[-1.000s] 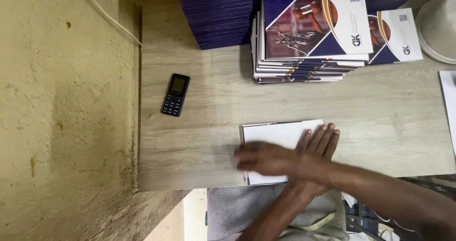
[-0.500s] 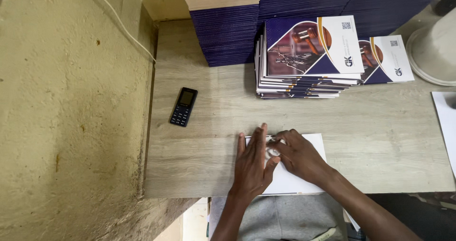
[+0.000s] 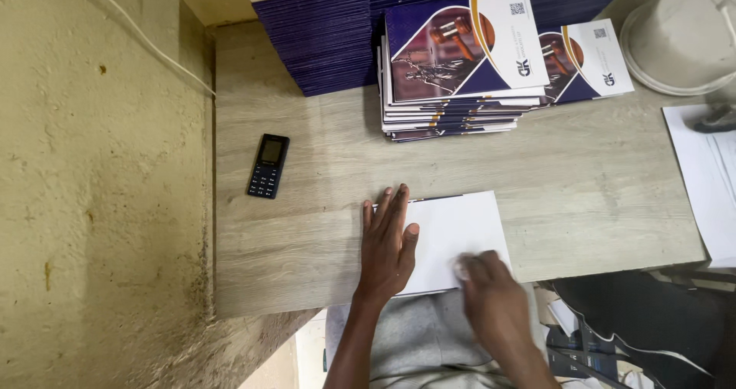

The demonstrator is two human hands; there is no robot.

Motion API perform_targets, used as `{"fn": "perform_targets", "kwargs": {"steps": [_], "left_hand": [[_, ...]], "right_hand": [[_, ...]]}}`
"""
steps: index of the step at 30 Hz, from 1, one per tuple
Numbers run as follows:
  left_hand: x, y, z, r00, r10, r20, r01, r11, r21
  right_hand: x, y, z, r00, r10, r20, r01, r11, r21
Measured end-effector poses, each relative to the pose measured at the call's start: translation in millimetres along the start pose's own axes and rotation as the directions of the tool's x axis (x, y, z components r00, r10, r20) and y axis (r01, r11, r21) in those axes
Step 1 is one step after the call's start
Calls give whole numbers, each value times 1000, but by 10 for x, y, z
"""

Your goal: The person inserts a white sheet of paper into a book cover, presses the edges to secure it, and repeats this process with several covers. The person also wipes the covers with a white cloth and stacks the completed books on the table.

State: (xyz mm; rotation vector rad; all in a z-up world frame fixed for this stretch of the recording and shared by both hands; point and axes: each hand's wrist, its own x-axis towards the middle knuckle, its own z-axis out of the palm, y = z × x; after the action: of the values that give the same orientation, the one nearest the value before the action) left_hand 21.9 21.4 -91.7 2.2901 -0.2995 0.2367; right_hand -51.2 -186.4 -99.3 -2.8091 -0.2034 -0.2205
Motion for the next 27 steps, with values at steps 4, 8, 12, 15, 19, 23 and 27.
{"fn": "perform_targets", "kwargs": {"steps": [4, 8, 12, 15, 19, 23, 27], "left_hand": [[63, -17, -207, 968, -74, 241, 140, 952, -271], [112, -16, -342, 920, -103, 377, 259, 884, -390], [-119, 189, -559, 977, -69, 203, 154, 884, -441], [-382, 480, -692, 999, -26, 38, 44, 802, -596], [-605, 478, -350, 996, -57, -64, 10, 819, -573], [-661, 183, -66, 888, -236, -395, 60, 910, -410], [-637, -55, -235, 793, -326, -515, 54, 879, -474]], "right_hand": [[37, -650, 183, 872, -252, 421, 31, 885, 465], [-64, -867, 232, 415, -831, 371, 364, 525, 769], [-22, -801, -123, 499, -751, 432, 80, 537, 840], [-109, -528, -70, 898, -252, 361, -244, 398, 884], [-41, -282, -158, 849, -403, 342, -419, -119, 900], [340, -479, -804, 871, -252, 421, -249, 513, 822], [192, 7, -251, 888, -431, 158, 337, 846, 412]]}}
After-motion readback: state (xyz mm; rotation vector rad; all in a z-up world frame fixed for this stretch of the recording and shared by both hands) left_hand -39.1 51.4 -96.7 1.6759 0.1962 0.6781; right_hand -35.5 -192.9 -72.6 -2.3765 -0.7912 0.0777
